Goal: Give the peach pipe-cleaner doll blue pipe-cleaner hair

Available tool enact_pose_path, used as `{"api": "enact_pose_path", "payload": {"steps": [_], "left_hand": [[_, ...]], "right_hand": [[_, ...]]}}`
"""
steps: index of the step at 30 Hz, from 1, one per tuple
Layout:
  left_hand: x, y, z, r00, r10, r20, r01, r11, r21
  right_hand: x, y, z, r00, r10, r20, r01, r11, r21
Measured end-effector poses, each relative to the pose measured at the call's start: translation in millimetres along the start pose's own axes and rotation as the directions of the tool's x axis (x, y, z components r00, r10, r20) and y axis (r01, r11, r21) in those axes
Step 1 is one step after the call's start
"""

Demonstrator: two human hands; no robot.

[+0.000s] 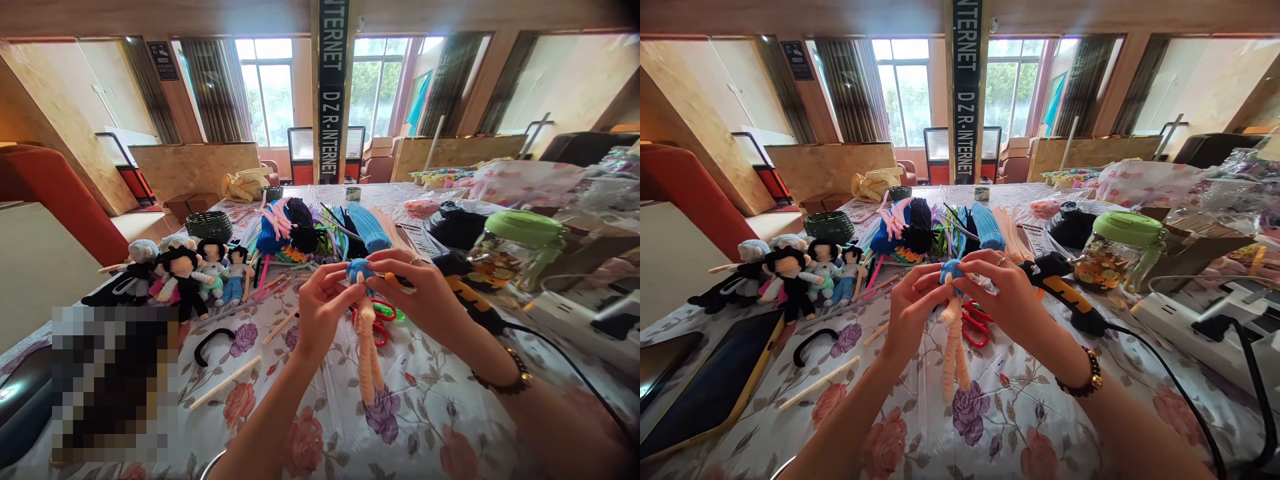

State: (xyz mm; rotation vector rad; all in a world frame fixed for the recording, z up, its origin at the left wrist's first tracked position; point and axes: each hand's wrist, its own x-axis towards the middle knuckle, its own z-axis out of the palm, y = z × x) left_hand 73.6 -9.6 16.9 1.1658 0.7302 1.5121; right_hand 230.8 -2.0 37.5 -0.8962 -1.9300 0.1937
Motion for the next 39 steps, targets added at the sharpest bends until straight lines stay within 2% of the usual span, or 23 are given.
{"api": "enact_pose_path", "payload": {"steps": [8,12,15,19,22,25,39], "left_hand": [[3,1,0.2,1.000,0.004,0.027,-0.002,0.999,-0.046],[4,0,-1.2,1.000,-0.011,0.018,0.013,0.998,-0.063],[5,0,-2.4,1.000,-0.019,0.015,0.020,0.996,-0.081],[5,-1,-3.4,1.000,-0.018,0.017,0.019,0.997,-0.074],[5,0,-3.5,0.999,-0.024,0.030,0.026,0.997,-0.068],[5,0,-3.1,0.999,-0.036,0.040,0.038,0.997,-0.061],[3,-1,-4.8,0.996,-0.015,0.089,0.022,0.997,-0.073]], "right_hand": [[1,-1,0,0.990,0.142,0.001,-0.141,0.980,0.138],[2,-4,-5,0.975,0.218,0.039,-0.219,0.927,0.305],[1,-2,-6,0.984,0.177,0.008,-0.172,0.939,0.297],[-1,6,-3,0.997,0.012,-0.081,0.002,0.986,0.166],[-2,11,-1,0.993,-0.099,-0.067,0.106,0.987,0.120],[-3,13,1,0.988,-0.152,-0.040,0.155,0.984,0.089],[-3,17,5,0.994,-0.069,-0.081,0.080,0.986,0.148]]}}
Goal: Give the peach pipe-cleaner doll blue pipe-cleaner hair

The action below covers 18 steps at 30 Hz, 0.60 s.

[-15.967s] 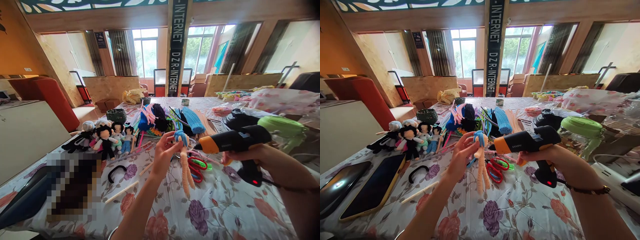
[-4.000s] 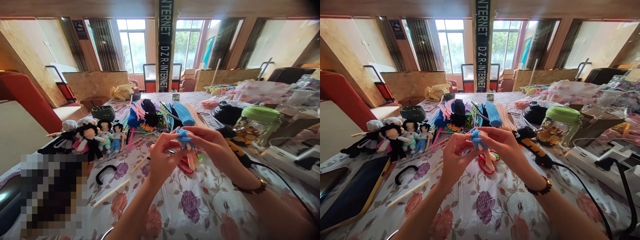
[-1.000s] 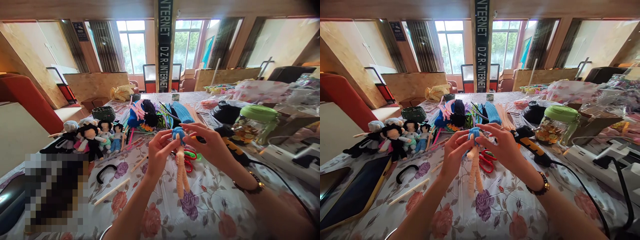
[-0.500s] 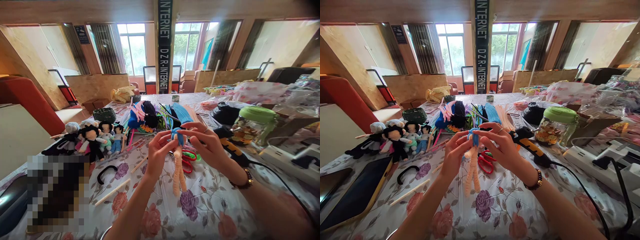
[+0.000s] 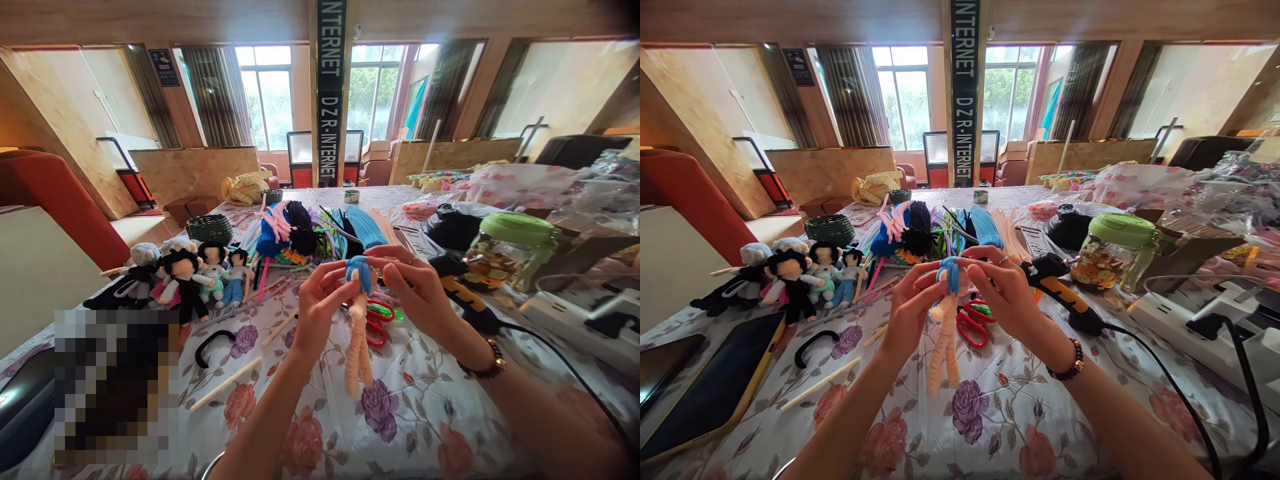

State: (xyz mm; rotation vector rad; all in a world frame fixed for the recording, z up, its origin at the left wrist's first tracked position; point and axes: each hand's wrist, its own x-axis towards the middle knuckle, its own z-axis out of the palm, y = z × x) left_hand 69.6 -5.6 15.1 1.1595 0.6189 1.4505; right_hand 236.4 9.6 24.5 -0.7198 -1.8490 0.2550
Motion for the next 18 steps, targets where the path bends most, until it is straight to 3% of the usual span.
{"api": "enact_pose_path", "payload": {"steps": [11,18], "left_hand": [[0.7,0.2,0.6,1.000,-0.007,0.001,0.007,1.000,-0.009],[1.6,0.1,-1.1,1.000,0.004,0.015,-0.003,0.996,-0.087]], "right_hand": [[0.5,-6.4,0.0,0.995,-0.058,-0.076,0.058,0.998,-0.009],[2.0,-9.5,-0.9,0.979,0.086,-0.183,-0.064,0.990,0.126]]}}
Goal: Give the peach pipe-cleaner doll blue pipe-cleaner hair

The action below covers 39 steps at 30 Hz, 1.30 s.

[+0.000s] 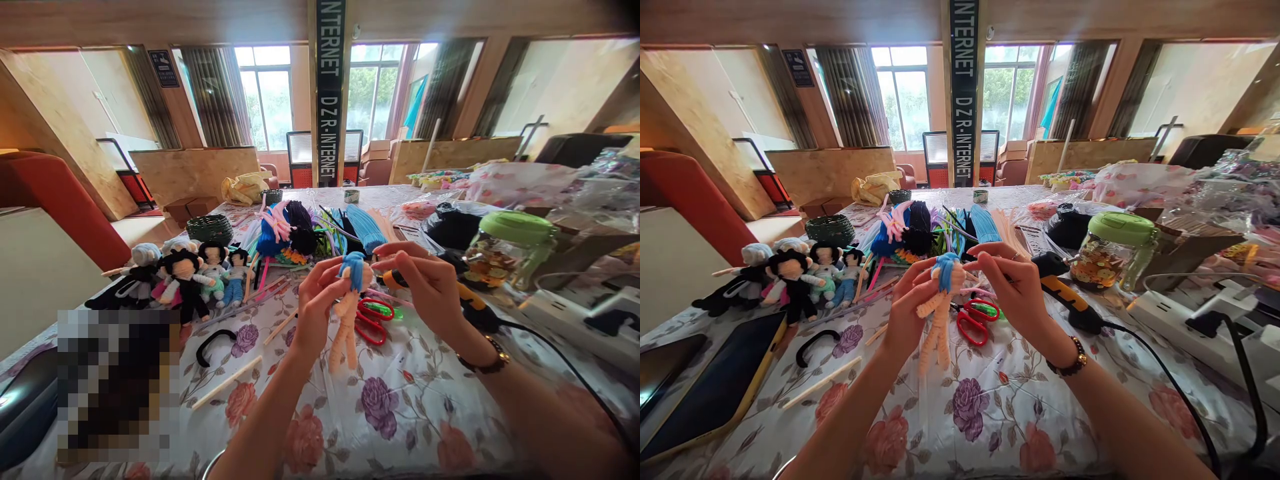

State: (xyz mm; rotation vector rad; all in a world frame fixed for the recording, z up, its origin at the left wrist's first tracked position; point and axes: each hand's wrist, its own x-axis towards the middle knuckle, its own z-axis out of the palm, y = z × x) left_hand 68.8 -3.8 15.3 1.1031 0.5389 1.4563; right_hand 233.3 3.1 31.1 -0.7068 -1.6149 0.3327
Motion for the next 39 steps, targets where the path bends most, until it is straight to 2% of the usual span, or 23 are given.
{"api": "enact_pose_path", "payload": {"steps": [5,8,10,13,17,20,26,32,39], "left_hand": [[-2,3,1.8,1.000,0.011,0.012,-0.010,0.997,-0.075],[-2,6,3.9,0.999,-0.006,0.037,0.011,0.993,-0.115],[-2,7,5.0,0.998,-0.033,0.060,0.041,0.991,-0.130],[-3,8,5.6,0.995,-0.068,0.076,0.076,0.990,-0.120],[-3,8,4.7,0.990,-0.088,0.110,0.098,0.991,-0.091],[-4,6,3.8,0.985,-0.086,0.153,0.101,0.990,-0.095],[-5,6,3.5,0.983,-0.076,0.169,0.096,0.989,-0.108],[-5,7,2.0,0.972,-0.118,0.202,0.144,0.983,-0.118],[-6,6,0.6,0.959,-0.160,0.234,0.176,0.983,-0.048]], "right_hand": [[2,0,1,0.991,0.132,-0.027,-0.130,0.989,0.077],[1,-3,2,0.992,0.121,-0.023,-0.118,0.989,0.088],[0,-8,3,0.998,0.065,-0.027,-0.063,0.996,0.070],[-2,-17,3,0.997,-0.077,-0.030,0.075,0.994,-0.074],[-3,-24,1,0.955,-0.297,0.008,0.287,0.916,-0.279],[-4,-26,2,0.931,-0.363,0.034,0.353,0.875,-0.331],[-6,-25,6,0.953,-0.301,0.041,0.300,0.910,-0.287],[-7,-23,8,0.988,-0.151,0.011,0.151,0.978,-0.145],[-6,-24,7,0.997,-0.059,0.045,0.065,0.986,-0.152]]}}
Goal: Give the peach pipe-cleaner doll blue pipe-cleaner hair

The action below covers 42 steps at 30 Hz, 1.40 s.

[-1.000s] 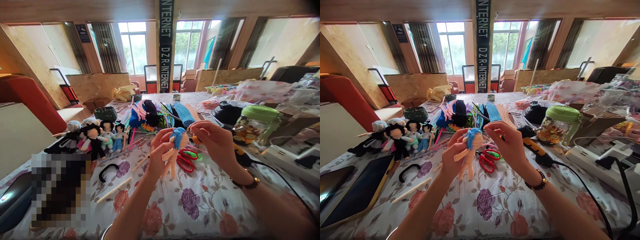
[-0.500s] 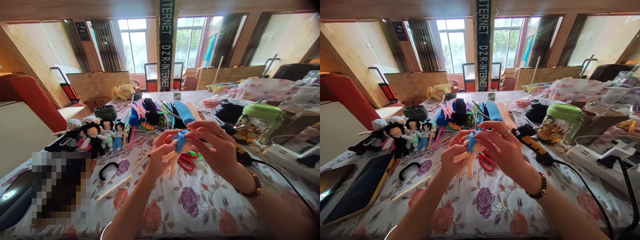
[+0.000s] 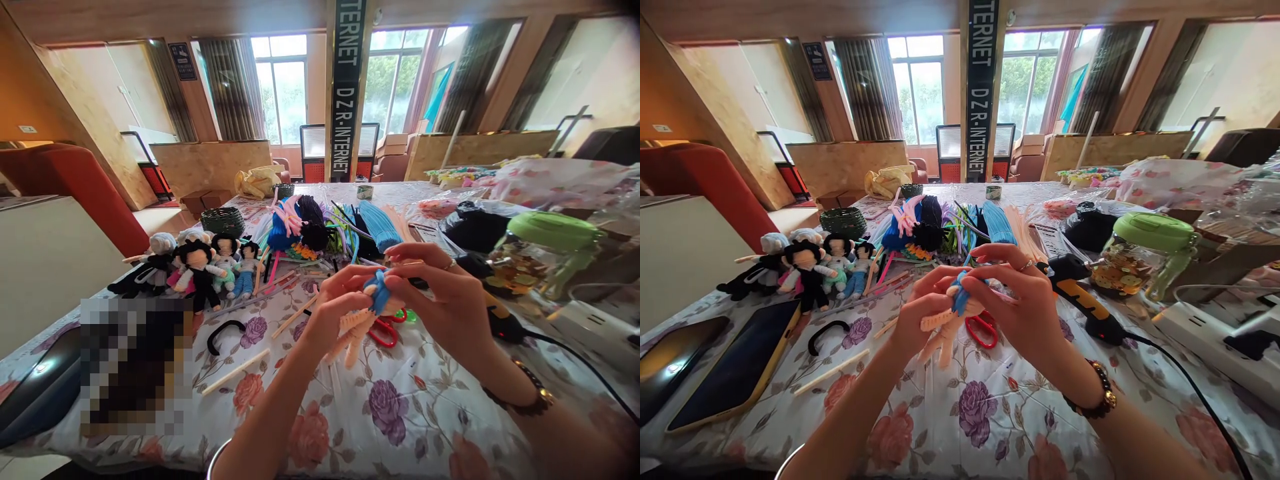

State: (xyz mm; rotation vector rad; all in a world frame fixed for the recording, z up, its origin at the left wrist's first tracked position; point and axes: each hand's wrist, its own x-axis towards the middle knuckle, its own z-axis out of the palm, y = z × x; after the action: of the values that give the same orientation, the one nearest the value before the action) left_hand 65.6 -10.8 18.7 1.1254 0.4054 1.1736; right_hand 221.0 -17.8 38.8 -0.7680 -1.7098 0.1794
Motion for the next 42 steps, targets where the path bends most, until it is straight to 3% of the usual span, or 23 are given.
{"api": "enact_pose_path", "payload": {"steps": [4,9,15,20,26,32,37,39,42], "left_hand": [[1,-4,-2.4,1.000,-0.006,0.001,0.006,0.999,0.035],[2,-5,-2.2,1.000,0.010,-0.002,-0.010,0.999,0.039],[2,3,1.2,0.997,0.009,-0.079,-0.011,1.000,-0.016],[2,7,1.6,0.990,-0.004,-0.138,-0.004,0.998,-0.058],[0,8,2.2,0.989,-0.048,-0.137,0.037,0.996,-0.081],[1,9,1.5,0.990,-0.052,-0.135,0.035,0.991,-0.125],[1,11,3.4,0.992,-0.036,-0.118,0.022,0.992,-0.125],[1,12,4.6,0.994,-0.025,-0.103,0.012,0.992,-0.126],[1,11,4.6,0.997,0.005,-0.080,-0.015,0.992,-0.126]], "right_hand": [[1,1,0,0.997,0.068,0.026,-0.070,0.995,0.066],[2,5,-3,0.971,0.214,0.107,-0.235,0.935,0.266],[3,14,-7,0.942,0.334,-0.009,-0.314,0.895,0.318],[5,7,-4,0.970,0.242,0.006,-0.237,0.945,0.224],[1,8,0,0.985,0.164,0.059,-0.171,0.976,0.132],[2,7,-1,0.984,0.171,-0.045,-0.169,0.985,0.042],[2,2,-4,0.972,0.143,-0.186,-0.132,0.989,0.066],[2,0,-5,0.979,0.076,-0.188,-0.071,0.997,0.036],[2,-2,-5,0.978,-0.133,-0.158,0.120,0.989,-0.090]]}}
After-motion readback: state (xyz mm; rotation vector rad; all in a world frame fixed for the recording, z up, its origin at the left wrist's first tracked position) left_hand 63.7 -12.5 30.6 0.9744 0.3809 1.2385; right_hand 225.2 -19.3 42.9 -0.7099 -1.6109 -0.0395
